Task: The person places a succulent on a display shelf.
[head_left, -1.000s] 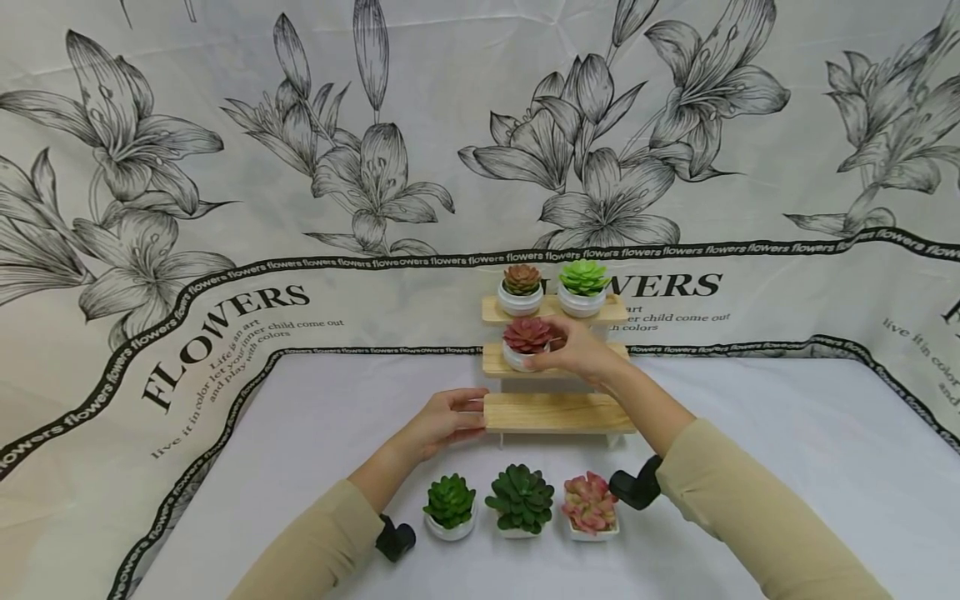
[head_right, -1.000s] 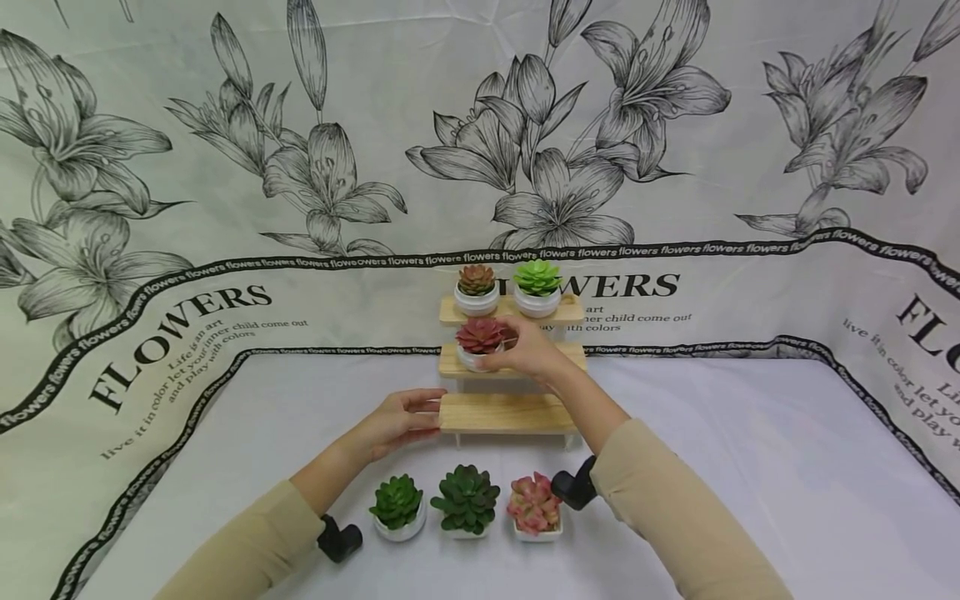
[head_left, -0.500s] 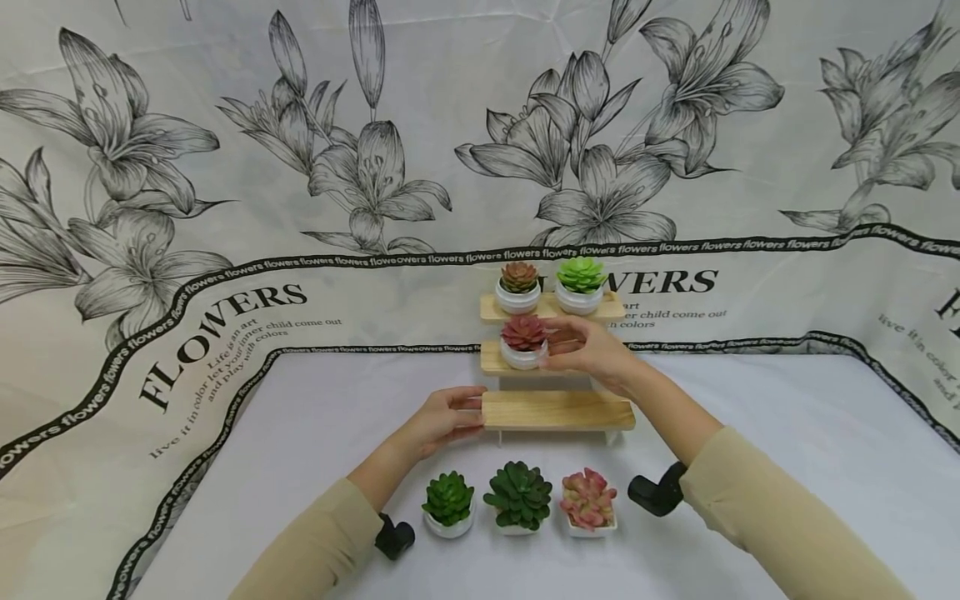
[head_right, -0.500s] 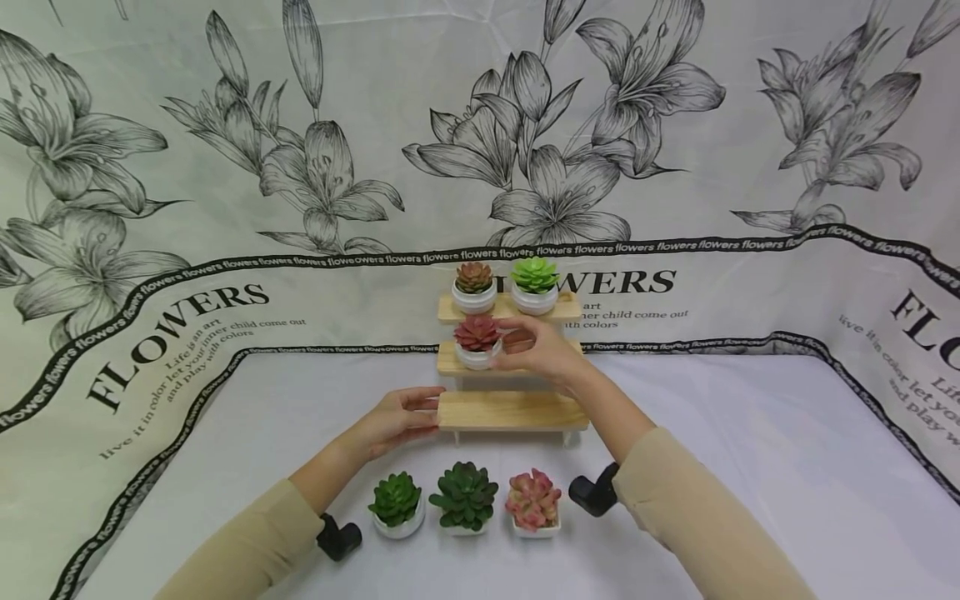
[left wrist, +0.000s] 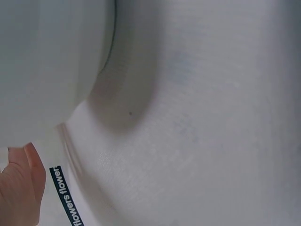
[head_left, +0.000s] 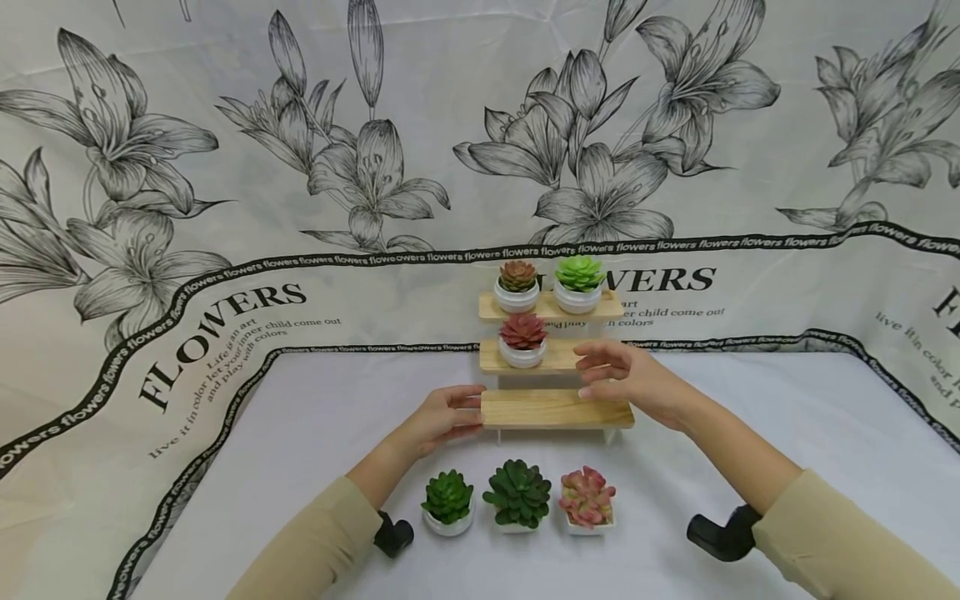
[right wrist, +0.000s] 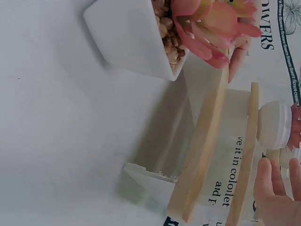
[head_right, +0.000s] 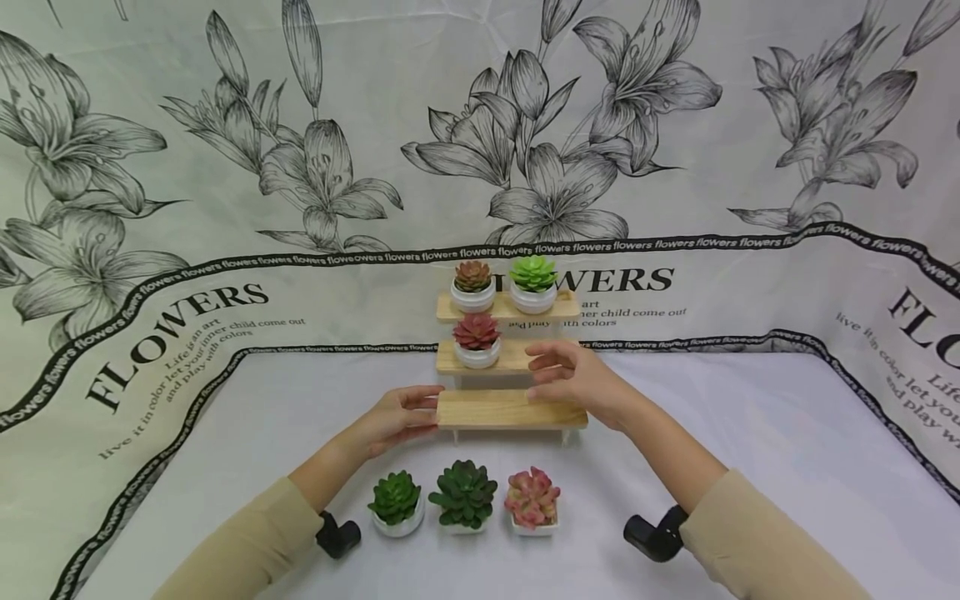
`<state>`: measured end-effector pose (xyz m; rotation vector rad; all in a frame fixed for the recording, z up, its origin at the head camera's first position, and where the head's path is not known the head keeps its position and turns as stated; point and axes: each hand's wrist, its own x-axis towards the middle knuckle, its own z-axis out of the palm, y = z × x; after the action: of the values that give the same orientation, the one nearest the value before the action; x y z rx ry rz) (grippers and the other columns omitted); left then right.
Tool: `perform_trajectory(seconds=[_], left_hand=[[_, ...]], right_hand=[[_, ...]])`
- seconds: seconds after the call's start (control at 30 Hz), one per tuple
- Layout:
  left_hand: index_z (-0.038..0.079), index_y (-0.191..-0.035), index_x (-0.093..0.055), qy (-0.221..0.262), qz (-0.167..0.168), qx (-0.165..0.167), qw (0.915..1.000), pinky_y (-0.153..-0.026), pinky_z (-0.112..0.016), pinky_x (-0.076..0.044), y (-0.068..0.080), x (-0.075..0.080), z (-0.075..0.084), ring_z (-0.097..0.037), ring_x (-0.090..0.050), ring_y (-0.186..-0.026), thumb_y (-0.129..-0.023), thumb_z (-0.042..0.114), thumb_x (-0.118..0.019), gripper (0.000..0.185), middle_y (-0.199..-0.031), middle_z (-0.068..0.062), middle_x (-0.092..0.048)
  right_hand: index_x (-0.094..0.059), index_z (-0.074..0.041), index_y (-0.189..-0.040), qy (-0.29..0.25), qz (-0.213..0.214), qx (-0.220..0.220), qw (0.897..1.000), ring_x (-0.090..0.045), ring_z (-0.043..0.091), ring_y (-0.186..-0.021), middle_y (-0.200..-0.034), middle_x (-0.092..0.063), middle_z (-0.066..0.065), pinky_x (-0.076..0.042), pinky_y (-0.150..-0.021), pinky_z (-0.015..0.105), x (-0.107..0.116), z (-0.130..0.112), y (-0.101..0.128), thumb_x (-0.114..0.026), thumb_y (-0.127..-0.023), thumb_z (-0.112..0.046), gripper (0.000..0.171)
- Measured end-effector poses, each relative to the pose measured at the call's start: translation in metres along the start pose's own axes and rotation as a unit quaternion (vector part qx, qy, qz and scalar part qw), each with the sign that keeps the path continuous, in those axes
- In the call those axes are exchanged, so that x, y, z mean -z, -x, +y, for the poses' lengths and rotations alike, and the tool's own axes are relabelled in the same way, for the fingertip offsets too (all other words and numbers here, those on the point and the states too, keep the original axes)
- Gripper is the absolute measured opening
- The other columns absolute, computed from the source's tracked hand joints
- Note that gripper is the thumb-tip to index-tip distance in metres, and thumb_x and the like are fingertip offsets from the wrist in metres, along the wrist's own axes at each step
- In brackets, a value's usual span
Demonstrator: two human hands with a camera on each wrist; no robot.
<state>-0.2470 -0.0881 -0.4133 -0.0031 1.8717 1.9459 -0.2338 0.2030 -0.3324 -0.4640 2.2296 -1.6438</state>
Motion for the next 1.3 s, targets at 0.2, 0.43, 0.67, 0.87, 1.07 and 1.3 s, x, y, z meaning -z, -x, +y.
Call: perform_trajectory(seconds=[0.2, 0.43, 0.67, 0.87, 1.07, 1.3], left_hand=[[0.0, -0.135, -0.047, 0.001, 0.001, -0.001, 1.0, -0.087, -0.035, -0.053, 0.0, 0.0, 0.0, -0.023, -0.059, -0.099, -0.088, -0.009, -0.055, 0.048, -0.129, -0.023, -0.048], [0.0, -0.135, -0.047, 0.0, -0.002, -0.004, 1.0, -0.087, -0.034, -0.053, 0.0, -0.001, -0.001, -0.022, -0.06, -0.098, -0.088, -0.008, -0.055, 0.048, -0.129, -0.023, -0.049], [0.0, -0.135, -0.046, -0.006, -0.001, -0.008, 1.0, -0.087, -0.034, -0.053, -0.002, 0.0, 0.0, -0.024, -0.059, -0.101, -0.089, -0.008, -0.055, 0.048, -0.131, -0.023, -0.047], [0.0, -0.134, -0.048, -0.006, 0.001, -0.007, 1.0, -0.087, -0.035, -0.053, -0.002, 0.001, -0.002, -0.022, -0.06, -0.098, -0.088, -0.007, -0.056, 0.047, -0.129, -0.022, -0.049], [-0.004, -0.135, -0.045, 0.003, -0.01, -0.019, 0.9998, -0.087, -0.034, -0.053, -0.001, 0.0, -0.005, -0.024, -0.06, -0.099, -0.088, -0.009, -0.055, 0.048, -0.129, -0.025, -0.048], [-0.003, -0.135, -0.046, 0.006, -0.008, -0.016, 0.9998, -0.087, -0.034, -0.053, -0.002, 0.0, -0.004, -0.024, -0.059, -0.1, -0.087, -0.009, -0.055, 0.048, -0.129, -0.024, -0.048]], right_hand=[[-0.038, 0.006, -0.134, -0.002, -0.014, 0.012, 1.0, -0.045, 0.037, -0.114, -0.126, -0.045, 0.024, -0.052, -0.085, 0.029, 0.0, 0.007, 0.018, -0.069, -0.082, -0.007, 0.062], [-0.04, 0.005, -0.133, -0.006, -0.023, 0.012, 1.0, -0.047, 0.031, -0.113, -0.13, -0.04, 0.03, -0.052, -0.086, 0.03, -0.001, 0.017, 0.039, -0.068, -0.083, -0.007, 0.059], [-0.034, 0.01, -0.134, -0.018, -0.044, 0.023, 0.999, -0.051, 0.024, -0.111, -0.128, -0.044, 0.027, -0.051, -0.086, 0.031, 0.0, 0.029, 0.054, -0.066, -0.084, -0.004, 0.061], [-0.035, 0.01, -0.133, -0.046, -0.077, 0.028, 0.996, -0.053, 0.02, -0.111, -0.123, -0.051, 0.012, -0.05, -0.089, 0.027, -0.003, 0.043, 0.067, -0.066, -0.084, -0.003, 0.06], [-0.04, 0.004, -0.133, -0.072, -0.098, 0.027, 0.992, -0.051, 0.023, -0.113, -0.128, -0.048, 0.017, -0.047, -0.093, 0.023, -0.009, 0.055, 0.076, -0.064, -0.084, 0.0, 0.055], [-0.036, 0.008, -0.135, -0.098, -0.106, 0.032, 0.989, -0.051, 0.022, -0.113, -0.128, -0.047, 0.018, -0.046, -0.095, 0.024, -0.015, 0.065, 0.081, -0.063, -0.083, 0.002, 0.058]])
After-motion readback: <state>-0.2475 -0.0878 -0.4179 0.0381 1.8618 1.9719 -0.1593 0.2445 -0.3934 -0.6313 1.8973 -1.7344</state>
